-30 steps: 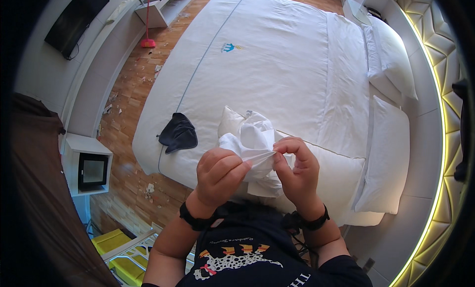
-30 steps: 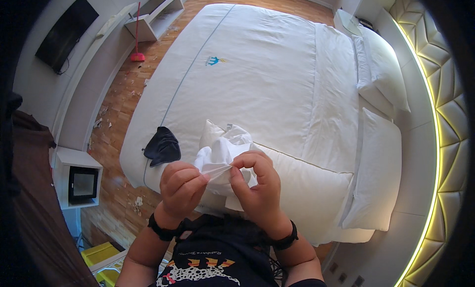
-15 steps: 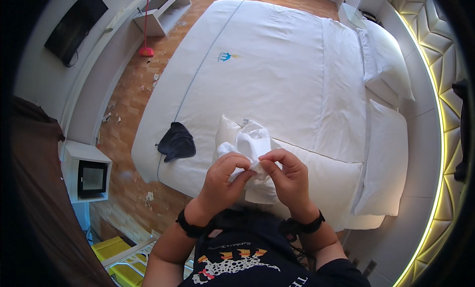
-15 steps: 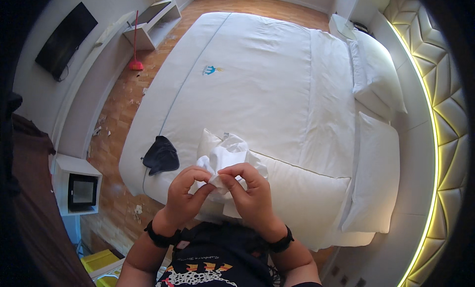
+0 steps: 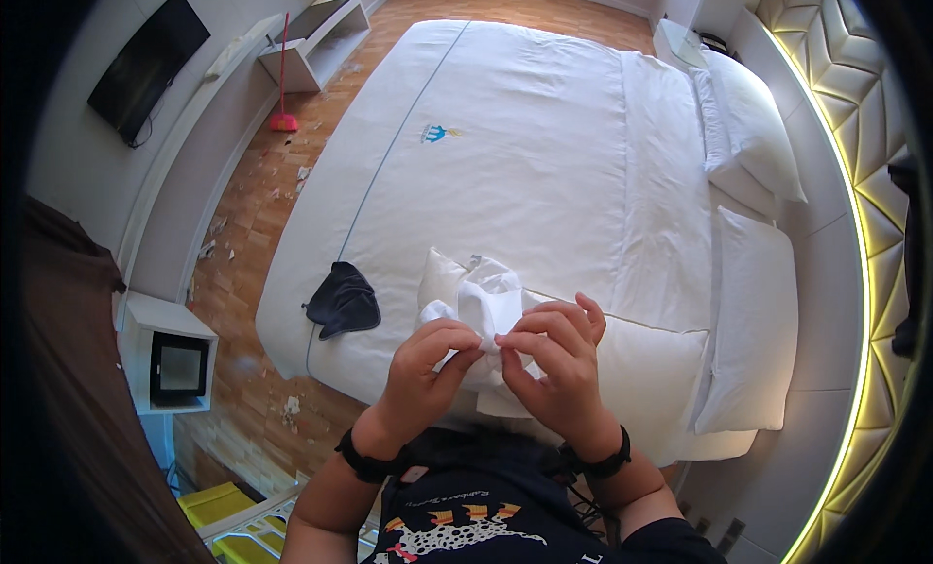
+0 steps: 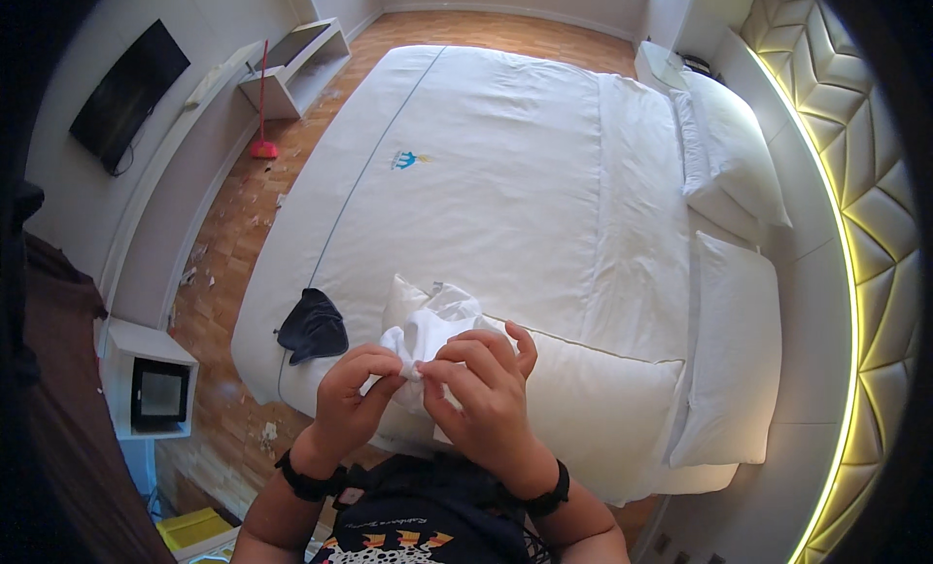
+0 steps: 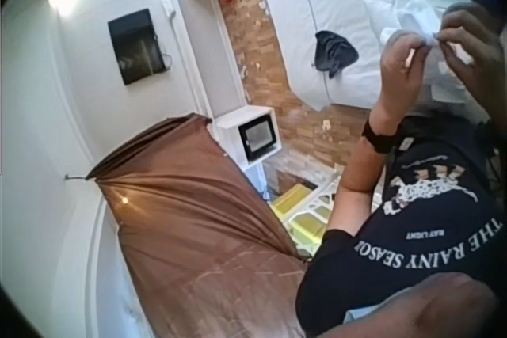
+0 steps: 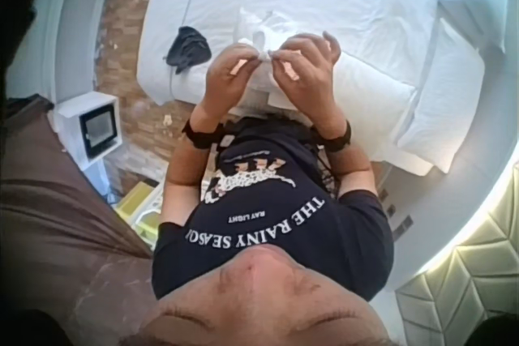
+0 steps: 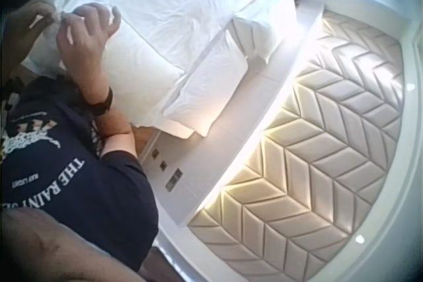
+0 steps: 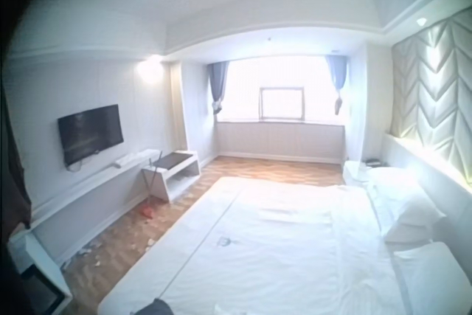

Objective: The person inserts a pillow into a white pillowcase on a bed. They repeatedly pull the case over the pillow, adjust the corners, and smooth the fabric to fit the pillow inside.

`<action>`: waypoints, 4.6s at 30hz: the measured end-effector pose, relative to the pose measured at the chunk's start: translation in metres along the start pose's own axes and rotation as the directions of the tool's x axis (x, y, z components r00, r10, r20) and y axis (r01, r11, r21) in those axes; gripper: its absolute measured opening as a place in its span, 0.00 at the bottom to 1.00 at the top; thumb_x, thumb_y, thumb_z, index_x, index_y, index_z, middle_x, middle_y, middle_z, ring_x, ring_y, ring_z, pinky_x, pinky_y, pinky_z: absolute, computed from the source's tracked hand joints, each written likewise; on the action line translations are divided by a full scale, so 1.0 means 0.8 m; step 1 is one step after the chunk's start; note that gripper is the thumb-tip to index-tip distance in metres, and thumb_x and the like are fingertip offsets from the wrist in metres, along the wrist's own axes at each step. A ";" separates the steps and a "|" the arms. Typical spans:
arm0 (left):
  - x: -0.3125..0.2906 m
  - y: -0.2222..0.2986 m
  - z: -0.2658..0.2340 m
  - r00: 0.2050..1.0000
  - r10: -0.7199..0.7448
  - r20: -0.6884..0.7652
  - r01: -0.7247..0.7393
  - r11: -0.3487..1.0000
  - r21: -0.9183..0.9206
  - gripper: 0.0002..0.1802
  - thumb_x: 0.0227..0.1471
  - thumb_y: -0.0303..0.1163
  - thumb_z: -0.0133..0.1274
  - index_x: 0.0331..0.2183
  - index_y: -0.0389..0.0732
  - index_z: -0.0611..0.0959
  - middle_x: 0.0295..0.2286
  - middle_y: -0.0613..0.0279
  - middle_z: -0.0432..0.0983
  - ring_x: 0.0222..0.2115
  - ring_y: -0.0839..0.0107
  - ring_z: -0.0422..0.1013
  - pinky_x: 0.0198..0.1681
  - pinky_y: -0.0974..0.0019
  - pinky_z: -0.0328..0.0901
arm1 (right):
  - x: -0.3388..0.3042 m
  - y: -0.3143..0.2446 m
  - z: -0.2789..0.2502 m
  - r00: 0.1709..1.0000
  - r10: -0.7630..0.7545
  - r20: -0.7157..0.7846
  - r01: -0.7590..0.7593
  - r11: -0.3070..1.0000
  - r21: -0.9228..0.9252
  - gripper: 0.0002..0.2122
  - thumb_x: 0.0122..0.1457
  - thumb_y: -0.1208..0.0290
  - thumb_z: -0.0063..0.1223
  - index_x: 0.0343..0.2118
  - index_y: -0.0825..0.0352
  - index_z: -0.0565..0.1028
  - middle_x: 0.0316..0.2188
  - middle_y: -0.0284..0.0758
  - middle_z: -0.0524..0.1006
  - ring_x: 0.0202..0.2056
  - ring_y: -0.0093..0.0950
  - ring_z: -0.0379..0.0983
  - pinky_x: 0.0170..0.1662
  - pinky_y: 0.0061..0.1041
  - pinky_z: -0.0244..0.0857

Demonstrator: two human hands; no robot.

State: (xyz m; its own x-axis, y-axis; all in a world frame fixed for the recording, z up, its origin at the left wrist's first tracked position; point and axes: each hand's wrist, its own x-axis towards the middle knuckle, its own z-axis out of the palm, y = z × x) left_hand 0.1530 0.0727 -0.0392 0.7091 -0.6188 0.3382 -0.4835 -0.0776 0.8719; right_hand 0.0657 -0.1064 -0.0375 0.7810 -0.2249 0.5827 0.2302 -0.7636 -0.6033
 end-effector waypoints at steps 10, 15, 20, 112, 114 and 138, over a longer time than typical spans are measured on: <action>0.034 0.005 0.010 0.971 0.237 0.019 -0.235 0.941 0.245 0.10 0.51 0.21 0.65 0.37 0.36 0.82 0.37 0.53 0.82 0.41 0.51 0.78 0.47 0.54 0.71 | 0.025 0.008 -0.012 0.998 -0.056 -0.020 0.060 0.963 0.264 0.09 0.53 0.81 0.67 0.36 0.64 0.80 0.38 0.35 0.79 0.43 0.38 0.74 0.53 0.39 0.66; 0.027 -0.036 -0.029 0.990 0.129 0.050 -0.138 0.920 0.368 0.12 0.46 0.17 0.59 0.36 0.38 0.82 0.32 0.49 0.80 0.35 0.45 0.78 0.37 0.53 0.73 | -0.001 0.052 -0.004 0.982 0.170 0.078 -0.186 0.926 0.327 0.20 0.58 0.71 0.69 0.53 0.66 0.77 0.46 0.41 0.81 0.49 0.40 0.76 0.57 0.38 0.65; 0.033 -0.011 -0.049 0.972 0.182 -0.148 -0.102 0.897 0.430 0.10 0.52 0.17 0.55 0.37 0.38 0.81 0.30 0.49 0.79 0.29 0.45 0.77 0.32 0.55 0.72 | -0.085 0.098 0.023 0.885 0.251 0.391 -0.297 0.953 0.060 0.41 0.46 0.52 0.78 0.61 0.68 0.71 0.54 0.46 0.77 0.56 0.47 0.73 0.59 0.43 0.65; -0.043 -0.344 0.024 0.933 -0.361 -0.012 0.317 0.801 0.508 0.41 0.56 0.36 0.65 0.65 0.32 0.68 0.62 0.35 0.67 0.66 0.47 0.61 0.69 0.54 0.57 | -0.281 0.208 -0.070 0.613 0.786 0.078 -0.684 0.578 -0.444 0.23 0.58 0.64 0.67 0.53 0.71 0.75 0.53 0.52 0.77 0.56 0.52 0.72 0.60 0.45 0.66; -0.071 -0.341 0.054 0.802 -0.524 0.288 0.373 0.815 0.444 0.40 0.57 0.37 0.65 0.64 0.31 0.70 0.61 0.36 0.70 0.64 0.46 0.64 0.68 0.53 0.58 | -0.316 0.199 -0.052 0.454 0.890 0.038 -0.783 0.419 -0.459 0.26 0.57 0.62 0.68 0.55 0.72 0.74 0.55 0.53 0.76 0.57 0.53 0.72 0.60 0.46 0.66; -0.120 -0.146 0.187 0.709 -0.613 0.350 0.706 0.621 -0.342 0.07 0.70 0.30 0.52 0.46 0.39 0.79 0.36 0.71 0.77 0.36 0.83 0.70 0.42 0.75 0.67 | -0.196 0.150 -0.044 0.856 0.303 0.419 -0.267 0.953 -0.144 0.23 0.52 0.72 0.67 0.53 0.64 0.77 0.52 0.41 0.77 0.57 0.44 0.71 0.60 0.42 0.64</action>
State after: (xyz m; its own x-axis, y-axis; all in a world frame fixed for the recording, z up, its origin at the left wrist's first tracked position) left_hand 0.0643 0.0244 -0.2264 0.6194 -0.6641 -0.4186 0.3755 -0.2176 0.9009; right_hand -0.0497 -0.1842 -0.1824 0.9814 -0.1706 0.0877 -0.0729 -0.7547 -0.6520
